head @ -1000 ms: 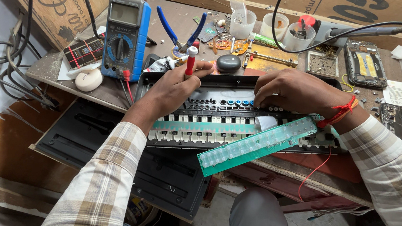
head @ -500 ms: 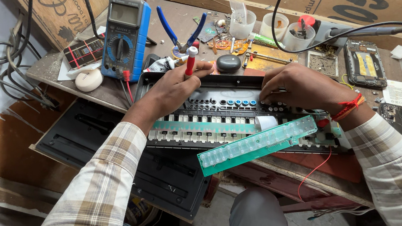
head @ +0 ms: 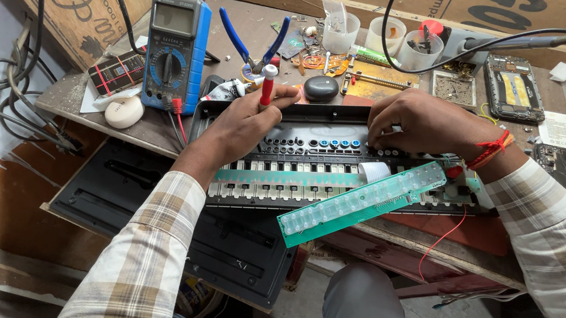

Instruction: The person opens a black keyboard case, removes the top cover, and uses a red-handled screwdriver to unscrew and detach the internal circuit board. They then remove several small blue and black components from the keyboard chassis and place them on the workbench.

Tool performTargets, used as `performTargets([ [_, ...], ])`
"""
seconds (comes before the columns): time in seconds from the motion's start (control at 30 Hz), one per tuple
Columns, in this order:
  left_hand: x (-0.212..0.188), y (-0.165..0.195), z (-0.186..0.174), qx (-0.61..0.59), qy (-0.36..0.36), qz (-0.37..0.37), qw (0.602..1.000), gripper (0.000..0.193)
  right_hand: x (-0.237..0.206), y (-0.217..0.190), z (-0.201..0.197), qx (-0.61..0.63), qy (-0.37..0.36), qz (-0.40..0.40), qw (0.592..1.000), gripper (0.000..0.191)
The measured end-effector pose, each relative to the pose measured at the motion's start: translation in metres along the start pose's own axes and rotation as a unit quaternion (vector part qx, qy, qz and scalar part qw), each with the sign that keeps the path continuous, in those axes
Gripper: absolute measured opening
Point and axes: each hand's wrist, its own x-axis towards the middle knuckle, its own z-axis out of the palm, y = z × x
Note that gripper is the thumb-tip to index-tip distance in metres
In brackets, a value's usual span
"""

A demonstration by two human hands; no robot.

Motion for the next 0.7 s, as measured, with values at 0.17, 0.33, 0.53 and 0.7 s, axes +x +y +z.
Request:
performTargets([
  [0.17, -0.0026, 0.0052, 0.0009, 0.031, 0.014, -0.017, 0.999, 0.058, -0.0009, -0.0045, -0.0018, 0.034, 0.042, 0.048, 0.997, 0.015],
  [0.33, -0.0041, 0.0077, 0.0008, 0.03, 0.012, -0.004, 0.999, 0.056, 0.0007, -0.0074, -0.0055, 0.044, 0.014, 0.07, 0.996, 0.012],
  [0.53, -0.0041, 0.0059, 0.0004, 0.026, 0.015, -0.008, 1.0, 0.058, 0.0005, -0.0094, -0.0025, 0.048, 0.001, 0.077, 0.996, 0.006],
  [0.7, -0.0022, 0.0056, 0.0015, 0.023, 0.013, -0.003, 1.0, 0.06, -0.0009, -0.0072, -0.0057, 0.062, 0.012, 0.079, 0.995, 0.005],
])
